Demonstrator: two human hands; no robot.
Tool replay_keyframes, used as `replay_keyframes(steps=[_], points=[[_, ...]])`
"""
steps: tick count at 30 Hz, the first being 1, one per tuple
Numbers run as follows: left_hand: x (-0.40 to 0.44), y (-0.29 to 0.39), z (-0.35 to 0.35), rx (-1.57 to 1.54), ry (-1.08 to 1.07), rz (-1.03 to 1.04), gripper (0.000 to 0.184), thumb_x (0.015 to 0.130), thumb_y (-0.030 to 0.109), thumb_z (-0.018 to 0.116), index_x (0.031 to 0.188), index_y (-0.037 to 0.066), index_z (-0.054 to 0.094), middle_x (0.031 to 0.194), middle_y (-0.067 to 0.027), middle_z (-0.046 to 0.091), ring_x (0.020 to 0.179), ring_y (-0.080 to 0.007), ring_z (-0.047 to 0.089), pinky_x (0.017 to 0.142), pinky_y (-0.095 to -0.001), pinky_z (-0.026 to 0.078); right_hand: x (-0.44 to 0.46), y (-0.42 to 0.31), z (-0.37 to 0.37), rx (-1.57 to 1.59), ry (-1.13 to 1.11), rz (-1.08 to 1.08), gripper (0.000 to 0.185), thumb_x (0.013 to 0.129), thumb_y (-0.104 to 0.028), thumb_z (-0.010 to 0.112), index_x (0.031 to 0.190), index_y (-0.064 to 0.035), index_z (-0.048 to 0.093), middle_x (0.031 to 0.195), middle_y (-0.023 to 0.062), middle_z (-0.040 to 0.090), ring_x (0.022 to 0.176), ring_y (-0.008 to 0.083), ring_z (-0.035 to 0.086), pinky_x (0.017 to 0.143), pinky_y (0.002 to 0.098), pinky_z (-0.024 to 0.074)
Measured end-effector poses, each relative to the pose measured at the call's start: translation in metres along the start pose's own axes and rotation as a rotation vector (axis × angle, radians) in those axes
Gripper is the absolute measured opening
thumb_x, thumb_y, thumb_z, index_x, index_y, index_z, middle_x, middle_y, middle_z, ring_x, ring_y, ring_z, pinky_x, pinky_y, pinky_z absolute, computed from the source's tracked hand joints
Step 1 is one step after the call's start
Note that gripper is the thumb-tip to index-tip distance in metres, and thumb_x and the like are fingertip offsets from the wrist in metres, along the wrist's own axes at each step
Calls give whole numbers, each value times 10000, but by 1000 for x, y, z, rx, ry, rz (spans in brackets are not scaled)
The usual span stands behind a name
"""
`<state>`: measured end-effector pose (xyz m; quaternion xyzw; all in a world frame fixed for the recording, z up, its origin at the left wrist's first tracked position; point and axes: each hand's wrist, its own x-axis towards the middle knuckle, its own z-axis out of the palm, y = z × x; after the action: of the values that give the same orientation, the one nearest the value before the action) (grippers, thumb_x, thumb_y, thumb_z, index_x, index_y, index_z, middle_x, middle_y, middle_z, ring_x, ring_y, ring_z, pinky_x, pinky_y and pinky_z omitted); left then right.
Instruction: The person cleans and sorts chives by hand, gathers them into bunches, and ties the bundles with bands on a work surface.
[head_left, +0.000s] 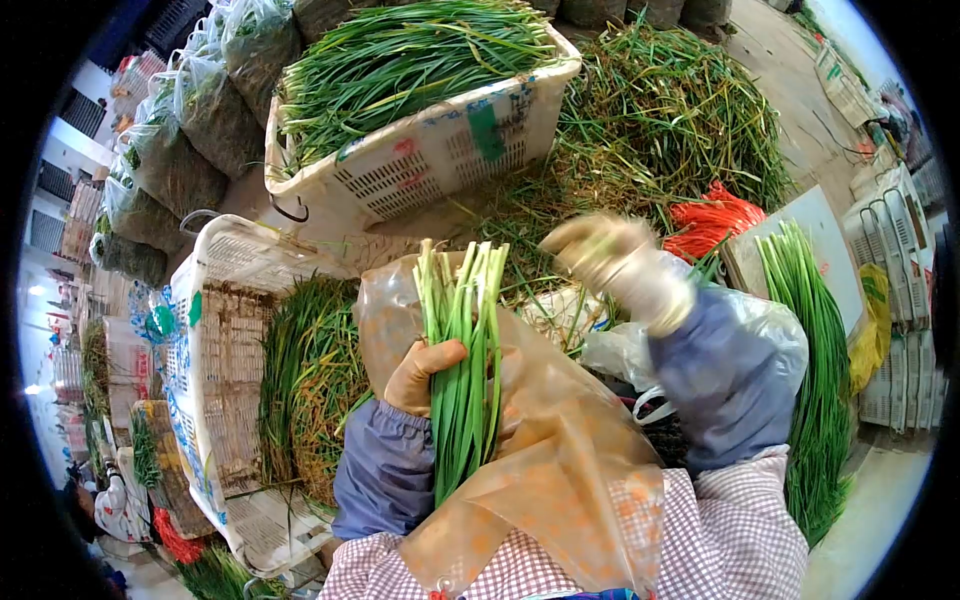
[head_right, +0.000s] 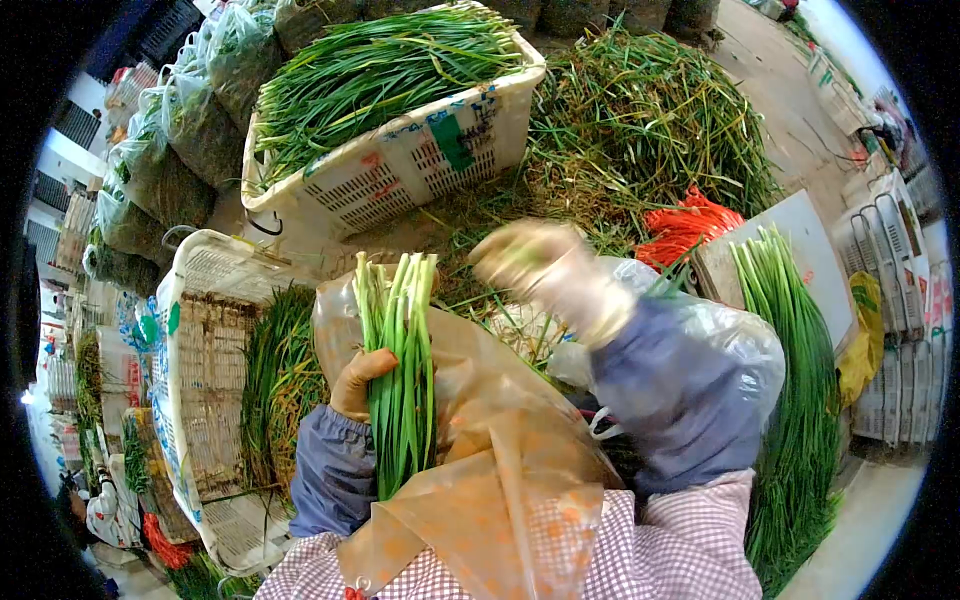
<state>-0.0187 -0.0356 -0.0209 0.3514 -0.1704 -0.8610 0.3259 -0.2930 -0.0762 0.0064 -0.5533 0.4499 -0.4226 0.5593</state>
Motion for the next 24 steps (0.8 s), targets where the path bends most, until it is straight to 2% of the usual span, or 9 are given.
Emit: replay_keyframes(steps=[4, 7, 9, 13, 15, 18, 21, 22, 24], points=[[3, 3, -4, -26, 7, 1, 449, 774, 129, 688, 1172, -24, 546, 946, -178, 668, 736, -251, 681, 641, -380, 595, -5, 16, 71, 311, -192, 250, 181, 853, -197, 687, 927, -36, 647, 722, -18, 590, 605, 42, 487, 522, 198, 384], [3, 2, -6, -82, 23, 36, 422, 777, 104, 675, 1157, -36, 552, 955, -178, 668, 759, -256, 684, 657, -377, 596, -3, 34, 69, 326, -203, 206, 158, 848, -165, 683, 925, -31, 653, 726, -8, 594, 608, 45, 493, 522, 206, 396], [0, 0, -1, -149, 65, 41, 407, 779, 66, 653, 1157, -45, 552, 952, -179, 669, 777, -251, 687, 663, -372, 597, -6, 39, 66, -38, -95, 28, 107, 837, -89, 665, 924, -27, 661, 740, 10, 613, 638, 59, 527, 534, 208, 419], [4, -4, -8, -109, 30, 81, 385, 785, 35, 634, 1154, -48, 560, 950, -175, 671, 775, -231, 688, 662, -363, 597, 7, 74, 24, 51, 264, -121, 74, 843, -53, 641, 907, -15, 645, 742, 25, 607, 654, 104, 537, 566, 230, 446], [3, -5, -8, -43, 44, 91, 397, 773, 115, 666, 1133, -22, 570, 934, -147, 668, 750, -219, 679, 645, -345, 593, 18, 79, -18, -209, 494, -185, 138, 848, -47, 623, 985, -38, 639, 758, 49, 636, 657, 131, 572, 574, 253, 473], [2, -1, -2, 25, 33, 65, 405, 764, 210, 699, 1094, 5, 588, 914, -112, 665, 744, -197, 668, 643, -332, 581, 14, 60, -51, -1166, 592, 205, 322, 866, -95, 615, 1186, -94, 583, 801, 96, 674, 686, 171, 629, 580, 286, 503], [6, -4, -4, 3, 16, 118, 409, 767, 225, 695, 1092, -2, 591, 916, -119, 666, 768, -205, 667, 650, -334, 572, 3, 66, -11, -303, 443, 6, 358, 890, -226, 639, 1196, -49, 583, 835, -3, 601, 655, 94, 524, 607, 247, 484], [6, -1, -2, -78, 0, 66, 363, 781, 149, 675, 1096, -5, 580, 934, -142, 668, 759, -222, 675, 639, -339, 579, -2, 59, 4, 77, 191, 120, 356, 882, -229, 650, 1173, -32, 592, 816, -2, 591, 675, 60, 523, 598, 225, 470], [9, -3, -5, -155, -12, 9, 328, 795, 72, 656, 1101, -8, 568, 952, -166, 671, 750, -238, 683, 628, -345, 586, -16, 20, 36, 290, -34, 132, 318, 884, -224, 644, 1137, -35, 605, 760, -9, 594, 608, 62, 525, 547, 205, 432]])
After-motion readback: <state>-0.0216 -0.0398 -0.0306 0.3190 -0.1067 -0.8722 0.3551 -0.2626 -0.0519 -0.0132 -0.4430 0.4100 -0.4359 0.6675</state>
